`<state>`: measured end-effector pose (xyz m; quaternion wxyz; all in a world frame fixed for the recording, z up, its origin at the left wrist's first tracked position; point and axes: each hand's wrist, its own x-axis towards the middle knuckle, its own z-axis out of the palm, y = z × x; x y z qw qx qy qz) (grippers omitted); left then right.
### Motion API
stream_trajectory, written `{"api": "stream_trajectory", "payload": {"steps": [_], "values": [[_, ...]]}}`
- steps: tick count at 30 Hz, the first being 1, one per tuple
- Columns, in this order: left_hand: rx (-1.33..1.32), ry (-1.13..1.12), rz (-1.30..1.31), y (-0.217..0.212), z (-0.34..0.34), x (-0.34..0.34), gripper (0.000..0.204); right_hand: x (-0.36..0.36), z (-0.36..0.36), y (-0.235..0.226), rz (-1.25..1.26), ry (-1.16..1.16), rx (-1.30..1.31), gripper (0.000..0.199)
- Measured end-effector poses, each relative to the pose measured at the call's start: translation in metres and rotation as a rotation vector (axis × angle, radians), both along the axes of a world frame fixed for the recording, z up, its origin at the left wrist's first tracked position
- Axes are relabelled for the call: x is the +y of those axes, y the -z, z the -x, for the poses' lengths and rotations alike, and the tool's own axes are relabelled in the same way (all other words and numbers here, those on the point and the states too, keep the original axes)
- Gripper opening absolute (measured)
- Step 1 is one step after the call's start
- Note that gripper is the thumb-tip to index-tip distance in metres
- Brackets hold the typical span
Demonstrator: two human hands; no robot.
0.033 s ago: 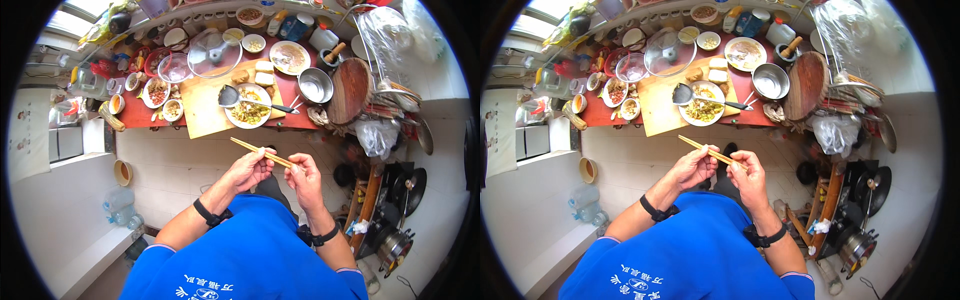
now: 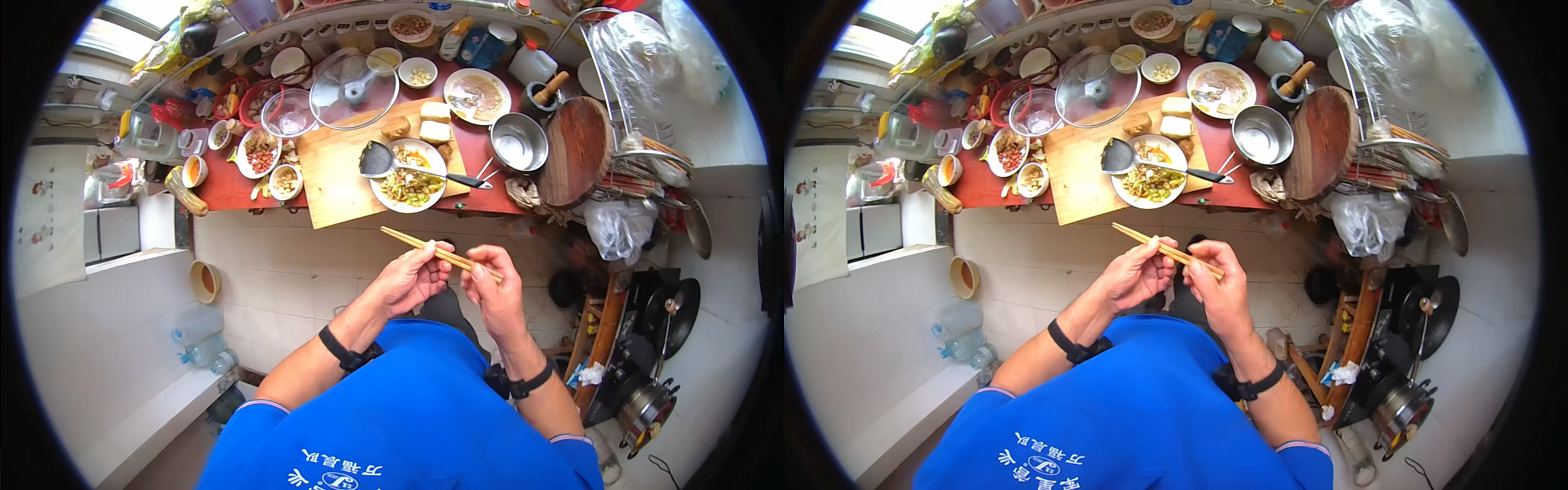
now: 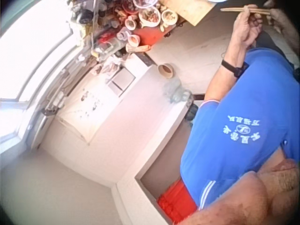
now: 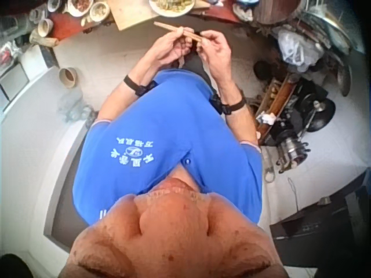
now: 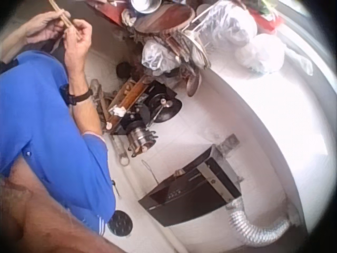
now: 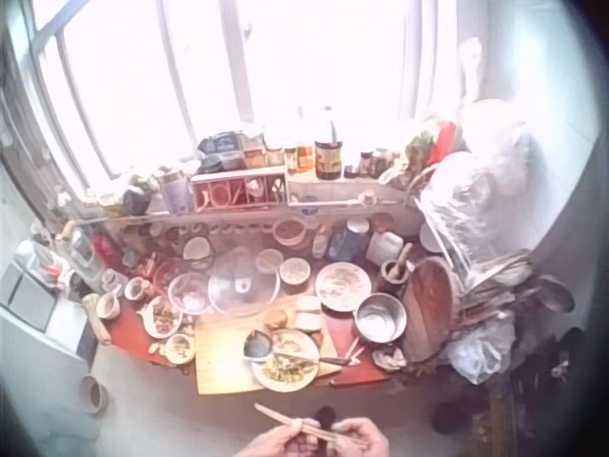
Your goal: The person assembles a mixed dish on a plate by transferring cooked ingredients from several small bowls using a ladle and chopsticks. They add vegetables, meat, and other toppings, then place the finished plate on the counter.
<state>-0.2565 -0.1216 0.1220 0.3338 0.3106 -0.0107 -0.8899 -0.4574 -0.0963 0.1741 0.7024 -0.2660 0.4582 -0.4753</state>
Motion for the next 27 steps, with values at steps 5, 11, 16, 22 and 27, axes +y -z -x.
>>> {"api": "stream_trajectory", "payload": {"steps": [5,11,16,22,27], "values": [[-0.113,-0.193,0.051,0.01,0.004,-0.027,0.035,-0.054,-0.01,0.014,0.247,-0.285,0.386,0.044],[-0.724,-0.129,0.033,0.042,-0.074,-0.058,0.04,-0.115,0.006,0.075,0.579,-0.568,1.262,0.072],[-0.947,0.033,0.007,0.067,-0.123,-0.064,0.04,-0.163,-0.011,0.158,0.623,-0.449,1.557,0.064],[-0.845,0.179,-0.061,0.072,-0.155,-0.073,0.033,-0.187,-0.018,0.214,0.508,-0.743,1.906,0.019],[-0.797,0.265,-0.043,0.078,-0.158,-0.078,0.029,-0.195,-0.023,0.224,0.527,-0.74,1.873,0.014]]}}
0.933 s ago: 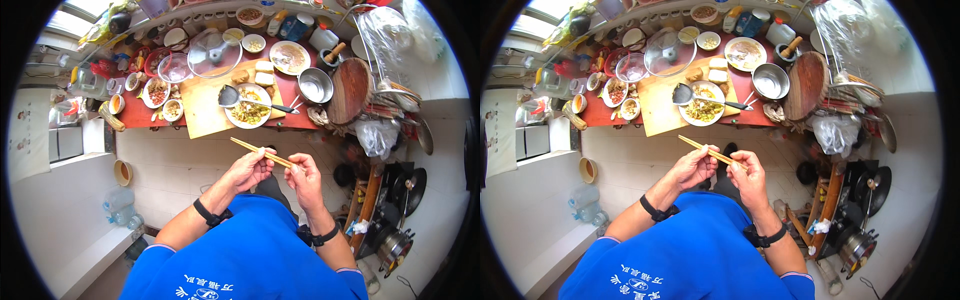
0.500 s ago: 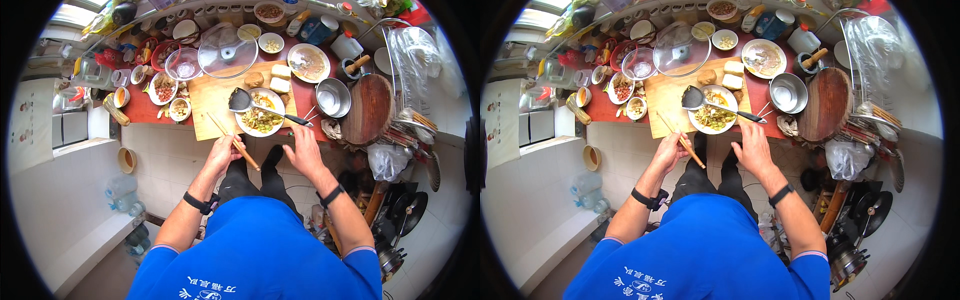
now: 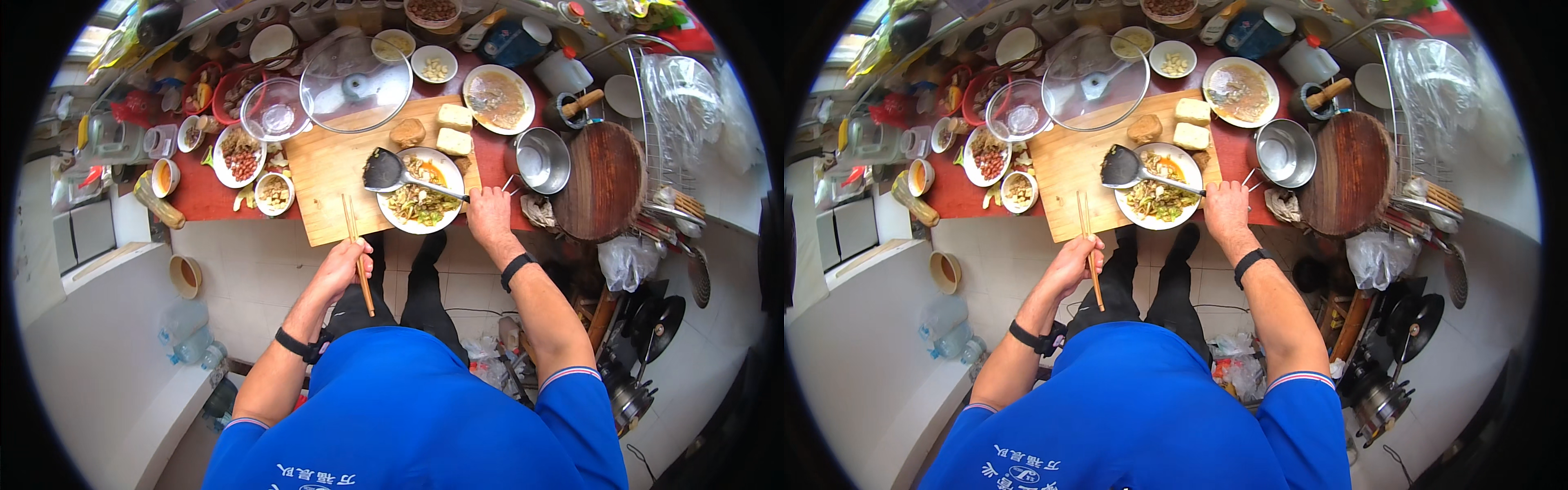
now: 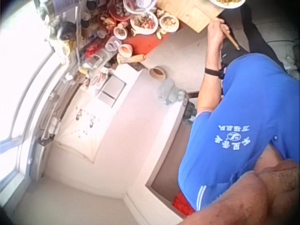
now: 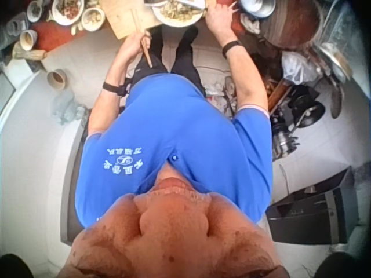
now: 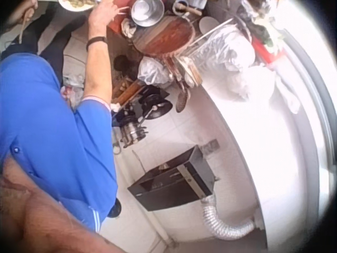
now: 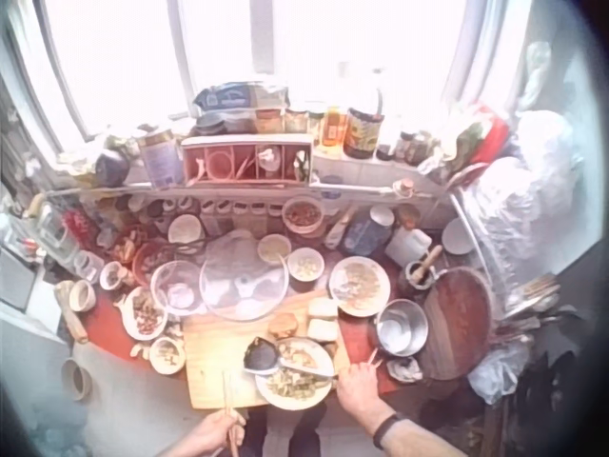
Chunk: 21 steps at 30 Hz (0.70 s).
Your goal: The person assembles a mixed dish on a plate by transferring cooked ingredients from several small bowls using a ladle and chopsticks. They add vegetables, meat, and other toppings, then place the finished plate on the counter.
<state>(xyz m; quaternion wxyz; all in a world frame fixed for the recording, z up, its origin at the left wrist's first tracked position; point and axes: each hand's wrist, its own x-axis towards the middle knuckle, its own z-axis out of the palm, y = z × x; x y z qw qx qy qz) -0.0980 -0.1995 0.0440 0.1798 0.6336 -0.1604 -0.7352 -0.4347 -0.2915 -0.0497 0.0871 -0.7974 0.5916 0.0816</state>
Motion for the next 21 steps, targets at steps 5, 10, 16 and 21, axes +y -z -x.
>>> {"api": "stream_trajectory", "payload": {"steps": [5,10,16,21], "values": [[-0.02,0.023,0.041,-0.003,-0.009,-0.003,0.032,0.017,0.001,-0.032,-0.007,0.032,-0.316,0.02],[-0.008,-0.002,0.174,-0.01,-0.005,-0.01,0.03,0.06,0.006,-0.087,-0.099,0.312,-0.55,0.019],[0.124,0.036,0.069,-0.006,0.029,-0.028,0.026,0.112,0.022,-0.139,-0.231,0.417,-0.496,0.018],[0.229,0.069,-0.064,0.011,0.049,-0.046,0.023,0.136,0.025,-0.145,-0.166,0.413,-0.387,0.019]]}}
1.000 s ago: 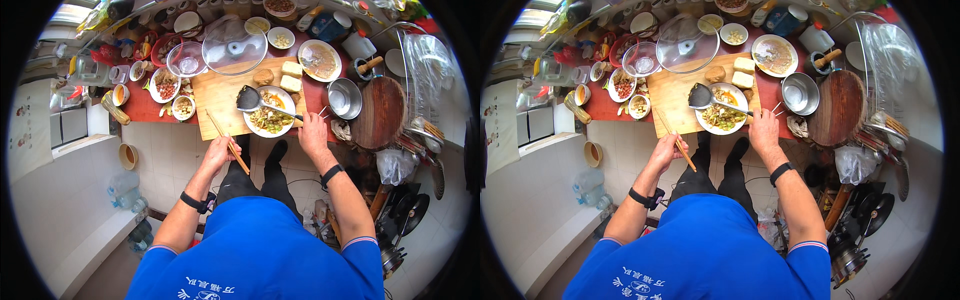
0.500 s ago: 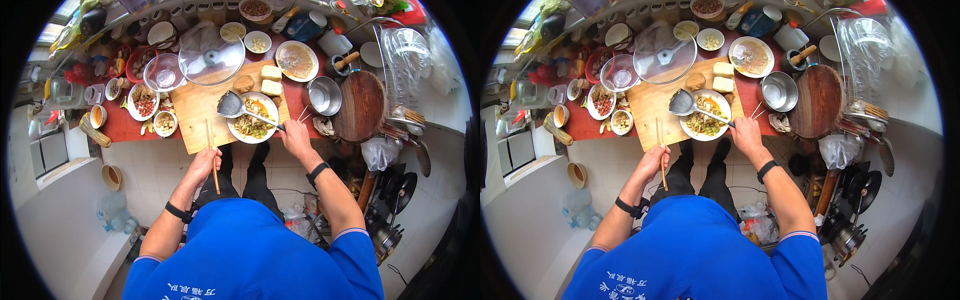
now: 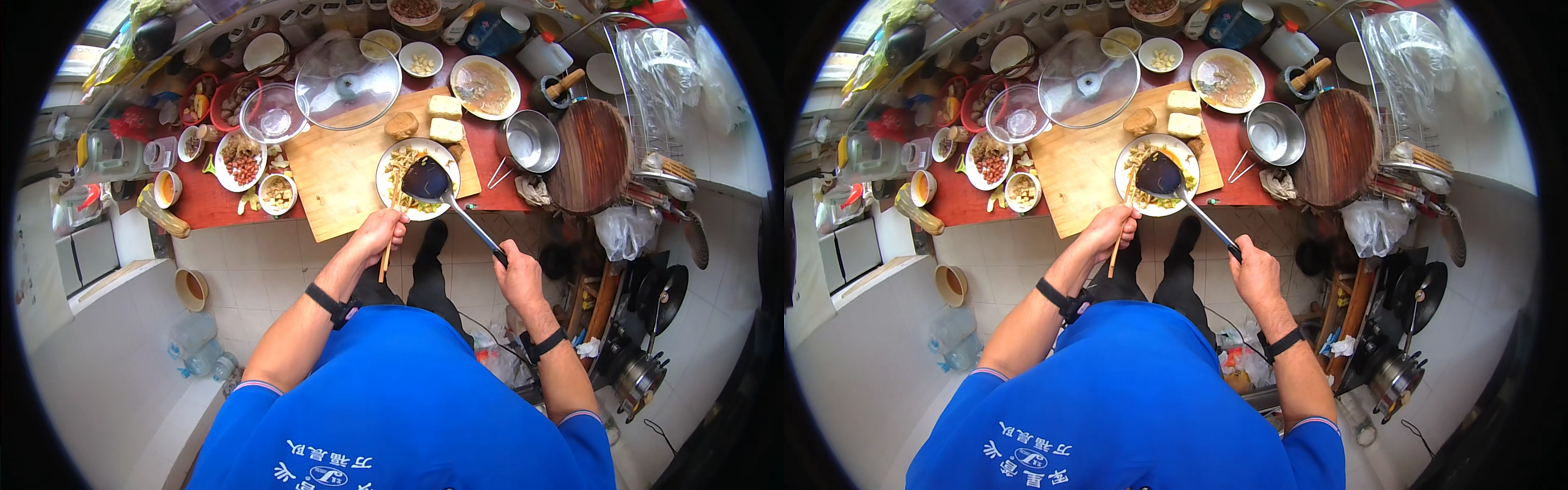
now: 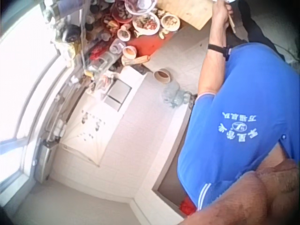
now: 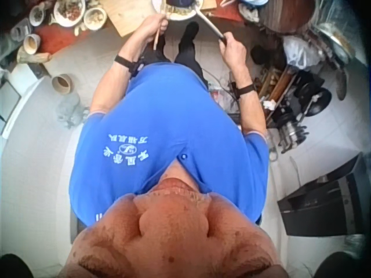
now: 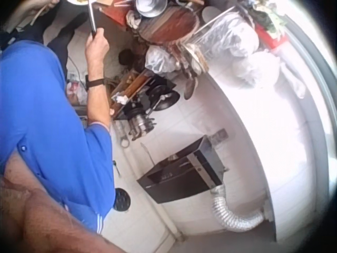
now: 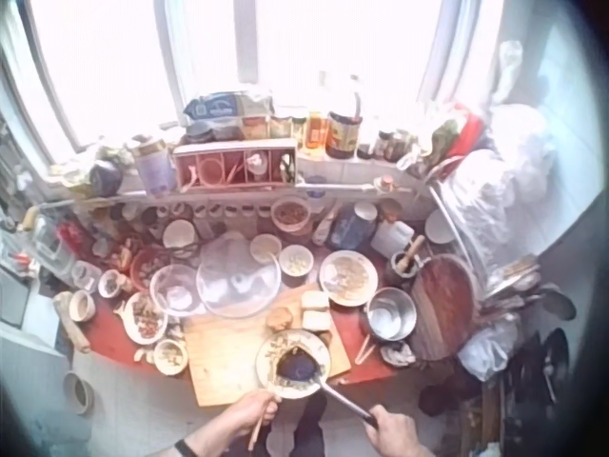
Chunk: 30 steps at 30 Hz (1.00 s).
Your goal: The person assembles a mixed dish on a plate by transferring cooked ingredients from several small bowls using a ladle and chopsticks. They add vegetables, meat, and other toppings, then place the finished plate on the counter.
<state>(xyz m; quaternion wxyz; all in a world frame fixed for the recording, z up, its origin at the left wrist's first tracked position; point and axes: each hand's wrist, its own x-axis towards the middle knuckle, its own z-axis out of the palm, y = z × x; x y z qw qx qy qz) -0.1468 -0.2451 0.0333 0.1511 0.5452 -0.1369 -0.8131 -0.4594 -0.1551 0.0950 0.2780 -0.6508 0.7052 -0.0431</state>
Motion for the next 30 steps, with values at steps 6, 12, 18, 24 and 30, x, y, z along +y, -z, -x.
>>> {"api": "stream_trajectory", "payload": {"steps": [6,12,18,24,30], "values": [[-0.018,0.04,-0.024,0.01,0.009,-0.007,0.021,0.002,0.0,0.004,0.056,-0.086,0.098,0.028],[0.004,-0.058,-0.057,0.013,0.013,-0.014,0.014,-0.005,0.001,0.004,0.038,-0.118,0.151,0.037],[0.02,-0.058,-0.005,0.02,0.02,-0.013,0.014,-0.011,0.002,-0.006,0.028,-0.129,0.179,0.038],[0.005,-0.058,0.028,0.021,0.025,-0.014,0.014,-0.015,0.004,-0.011,-0.001,-0.123,0.206,0.039],[0.048,-0.065,0.027,0.008,0.024,-0.022,0.015,-0.007,0.009,-0.009,-0.037,-0.162,0.222,0.038]]}}
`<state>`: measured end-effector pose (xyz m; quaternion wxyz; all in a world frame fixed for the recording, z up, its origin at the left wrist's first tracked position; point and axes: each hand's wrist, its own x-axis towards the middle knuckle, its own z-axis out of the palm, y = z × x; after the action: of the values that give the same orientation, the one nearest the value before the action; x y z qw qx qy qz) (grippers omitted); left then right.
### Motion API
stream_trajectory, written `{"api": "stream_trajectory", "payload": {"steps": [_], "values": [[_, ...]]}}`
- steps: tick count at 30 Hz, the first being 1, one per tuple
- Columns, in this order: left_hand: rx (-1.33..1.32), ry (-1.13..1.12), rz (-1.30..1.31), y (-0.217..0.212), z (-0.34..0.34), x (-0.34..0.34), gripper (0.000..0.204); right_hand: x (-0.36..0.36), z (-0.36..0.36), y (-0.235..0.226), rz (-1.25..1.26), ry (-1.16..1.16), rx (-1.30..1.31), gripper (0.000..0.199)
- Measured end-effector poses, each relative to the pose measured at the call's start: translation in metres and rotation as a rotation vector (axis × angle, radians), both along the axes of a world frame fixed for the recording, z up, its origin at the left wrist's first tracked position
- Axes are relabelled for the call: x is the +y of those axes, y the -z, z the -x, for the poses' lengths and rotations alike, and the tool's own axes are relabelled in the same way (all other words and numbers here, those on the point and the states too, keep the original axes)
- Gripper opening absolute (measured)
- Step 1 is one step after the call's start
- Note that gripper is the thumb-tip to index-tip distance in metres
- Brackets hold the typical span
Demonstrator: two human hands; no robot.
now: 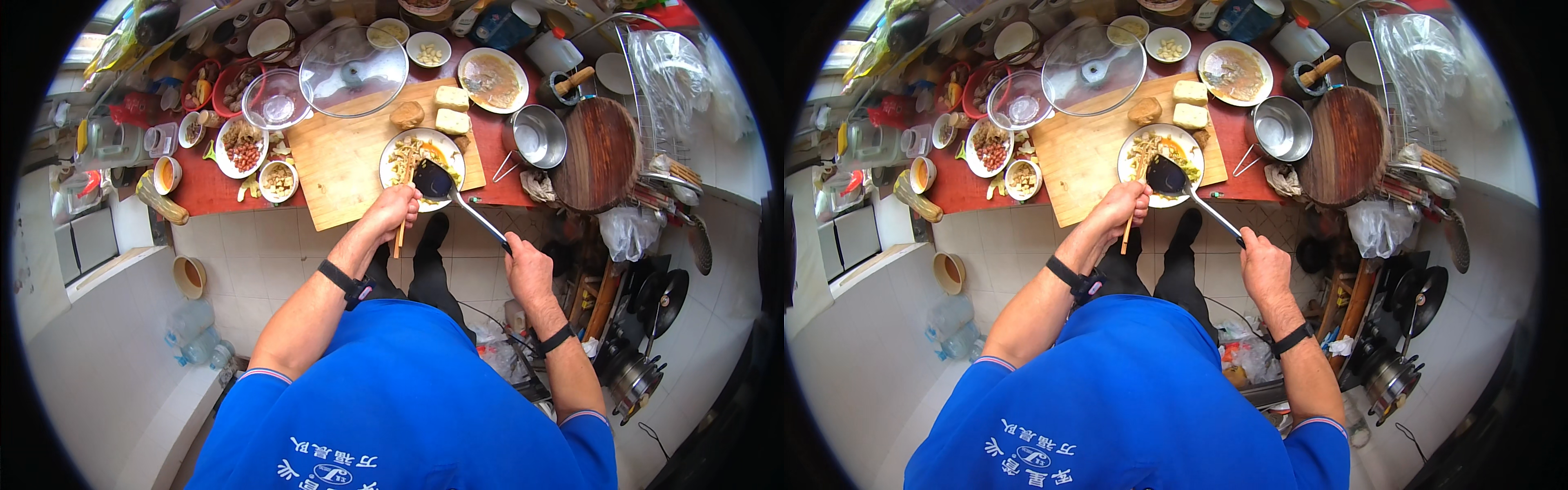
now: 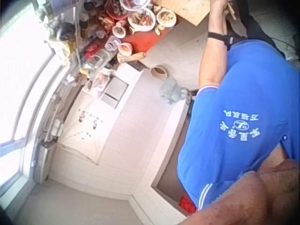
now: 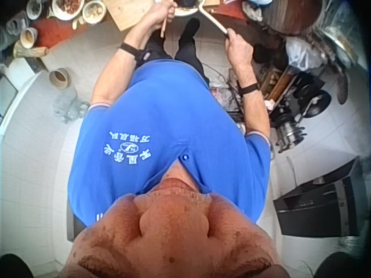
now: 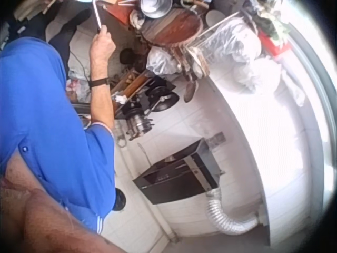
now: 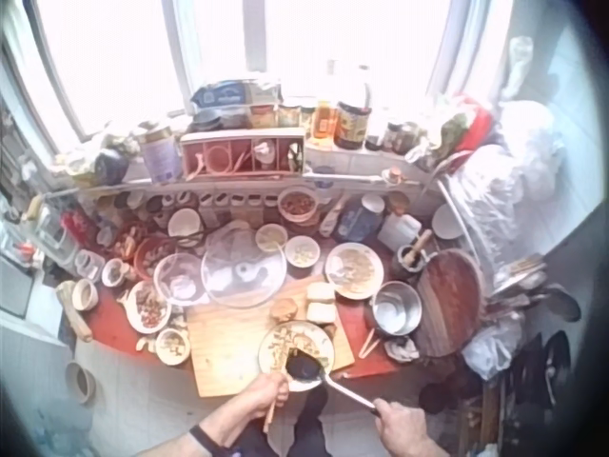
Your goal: The person assembles a mixed dish on a plate by transferring cooked ingredients from several small bowls using a ladle and chopsticks. They add vegetables, meat, and other toppings, then place the finished plate on the counter.
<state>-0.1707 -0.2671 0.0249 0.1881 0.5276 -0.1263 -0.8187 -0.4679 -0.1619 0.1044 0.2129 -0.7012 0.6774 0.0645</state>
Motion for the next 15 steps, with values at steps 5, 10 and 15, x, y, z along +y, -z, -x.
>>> {"api": "stream_trajectory", "payload": {"steps": [5,10,15], "values": [[0.022,0.025,0.02,-0.014,-0.002,-0.011,0.018,0.009,0.001,0.002,0.012,-0.008,0.003,0.039],[0.027,0.122,0.089,-0.014,-0.022,0.003,0.018,0.007,-0.002,0.005,0.072,0.096,-0.082,0.032],[-0.423,0.606,0.709,0.007,-0.023,0.032,0.028,0.002,-0.004,0.002,-0.08,0.234,-0.198,0.026]]}}
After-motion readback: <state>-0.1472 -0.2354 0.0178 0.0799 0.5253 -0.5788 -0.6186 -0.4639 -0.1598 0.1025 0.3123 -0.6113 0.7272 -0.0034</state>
